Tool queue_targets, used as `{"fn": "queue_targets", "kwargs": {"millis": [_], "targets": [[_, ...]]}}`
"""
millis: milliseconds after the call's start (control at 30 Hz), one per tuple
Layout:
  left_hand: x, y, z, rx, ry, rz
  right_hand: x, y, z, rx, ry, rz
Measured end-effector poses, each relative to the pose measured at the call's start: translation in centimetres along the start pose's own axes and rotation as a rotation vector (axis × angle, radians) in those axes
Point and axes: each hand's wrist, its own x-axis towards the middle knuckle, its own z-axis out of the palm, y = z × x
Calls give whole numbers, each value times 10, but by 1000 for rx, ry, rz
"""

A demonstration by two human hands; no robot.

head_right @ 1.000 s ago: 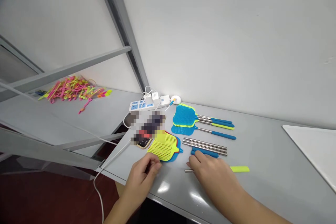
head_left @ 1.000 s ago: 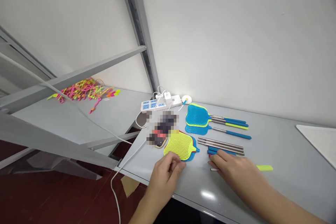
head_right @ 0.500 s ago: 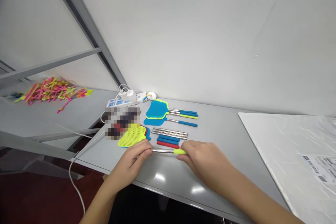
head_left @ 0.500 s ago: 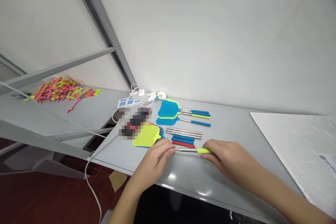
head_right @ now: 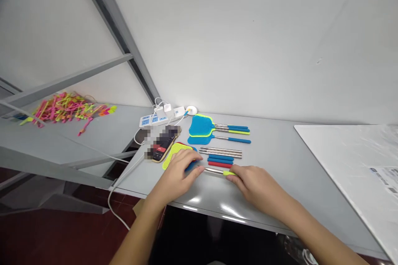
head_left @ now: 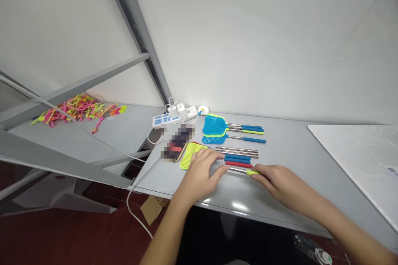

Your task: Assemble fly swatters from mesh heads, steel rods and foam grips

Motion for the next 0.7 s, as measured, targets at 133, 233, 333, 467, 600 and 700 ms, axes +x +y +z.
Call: {"fn": "queue_targets", "kwargs": {"millis": [133,233,333,467,600,700], "targets": [[14,4,3,173,19,157,11,-18,14,193,18,93],[23,15,7,296,-151,262,18,-19,9,336,-14,82],[34,24,9,431,-243,377,25,-3,-4,467,-159,79],[51,31,12,528,-230,517,31,27,-23,778,-389,85],[63,31,25,603,-213,638,27,40,-40,852,-532,106],[62,27,31,637,-236,696,17,33,-44,779,-600,111]]}}
